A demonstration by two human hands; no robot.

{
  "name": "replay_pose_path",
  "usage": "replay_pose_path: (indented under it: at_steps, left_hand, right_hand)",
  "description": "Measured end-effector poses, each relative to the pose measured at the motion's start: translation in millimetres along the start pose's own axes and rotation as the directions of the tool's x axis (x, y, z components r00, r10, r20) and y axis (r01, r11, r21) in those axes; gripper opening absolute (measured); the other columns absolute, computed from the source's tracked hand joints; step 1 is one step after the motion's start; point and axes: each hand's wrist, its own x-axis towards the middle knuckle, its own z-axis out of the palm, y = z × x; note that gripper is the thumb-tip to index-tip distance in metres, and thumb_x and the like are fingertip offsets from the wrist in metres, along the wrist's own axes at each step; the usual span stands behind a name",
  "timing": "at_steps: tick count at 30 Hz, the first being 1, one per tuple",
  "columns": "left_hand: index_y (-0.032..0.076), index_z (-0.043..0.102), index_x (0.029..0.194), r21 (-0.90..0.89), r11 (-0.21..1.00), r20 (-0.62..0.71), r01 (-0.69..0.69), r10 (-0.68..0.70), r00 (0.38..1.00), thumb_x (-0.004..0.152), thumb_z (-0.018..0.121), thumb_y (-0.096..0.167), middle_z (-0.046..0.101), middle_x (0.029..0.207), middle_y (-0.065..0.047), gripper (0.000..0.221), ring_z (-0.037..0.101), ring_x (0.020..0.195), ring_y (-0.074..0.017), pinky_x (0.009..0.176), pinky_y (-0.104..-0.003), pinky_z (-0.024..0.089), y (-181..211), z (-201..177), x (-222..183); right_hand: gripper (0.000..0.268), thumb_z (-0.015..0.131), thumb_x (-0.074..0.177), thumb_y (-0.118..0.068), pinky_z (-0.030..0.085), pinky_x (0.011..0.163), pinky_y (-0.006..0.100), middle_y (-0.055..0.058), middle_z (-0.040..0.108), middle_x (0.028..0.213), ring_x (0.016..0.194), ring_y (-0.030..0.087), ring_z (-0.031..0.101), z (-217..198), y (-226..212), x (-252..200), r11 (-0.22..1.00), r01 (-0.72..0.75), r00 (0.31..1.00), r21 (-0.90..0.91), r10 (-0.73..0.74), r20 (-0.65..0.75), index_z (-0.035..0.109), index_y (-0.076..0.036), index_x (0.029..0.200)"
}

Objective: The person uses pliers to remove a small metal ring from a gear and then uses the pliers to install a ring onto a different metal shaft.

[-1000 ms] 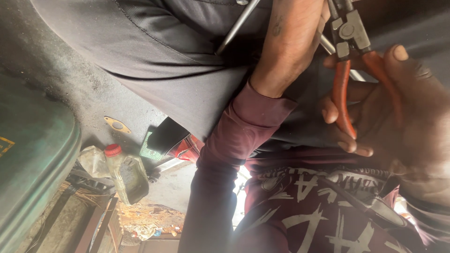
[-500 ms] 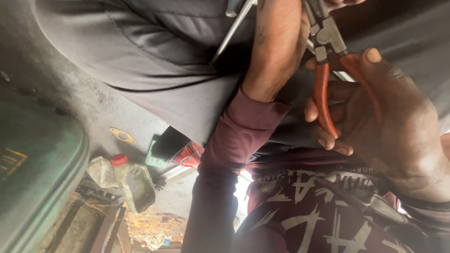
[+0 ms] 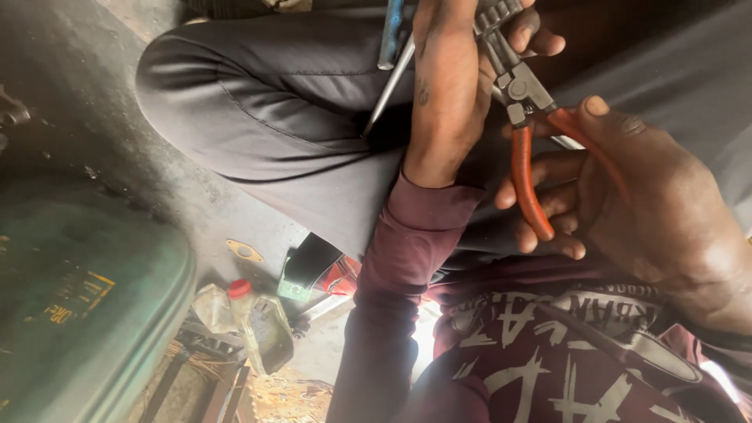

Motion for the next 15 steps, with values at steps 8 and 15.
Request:
replay_pose_path:
  at_steps: [8,15]
  left_hand:
    - [-0.002,0.058,0.09,-0.01,0.994,0.077,-0.105,0.105,0.991,0.11,0.05,0.025,0.055,0.075,-0.008,0.034,0.055,0.061,-0.0174,0.065,-0.046,0.062,-10.0,-5.0,-1.0]
    - [0.004,0.053,0.087,-0.014,0.99,0.047,-0.144,0.144,0.988,0.109,0.048,0.028,0.05,0.072,-0.004,0.032,0.054,0.057,-0.0176,0.061,-0.045,0.062,-6.4,1.5,-3.0]
  right_hand:
    - [0.062,0.037,0.109,-0.05,0.047,0.048,0.031,0.028,0.072,0.095,0.069,0.032,0.072,2.7,1.3,0.7,0.998,0.035,0.999,-0.054,-0.033,0.023,0.055,0.004,0.133]
    - [0.063,0.036,0.111,-0.046,0.047,0.052,0.033,0.028,0.072,0.099,0.071,0.034,0.072,10.4,5.2,2.9,0.995,0.095,0.994,-0.032,-0.094,0.051,0.057,0.009,0.133]
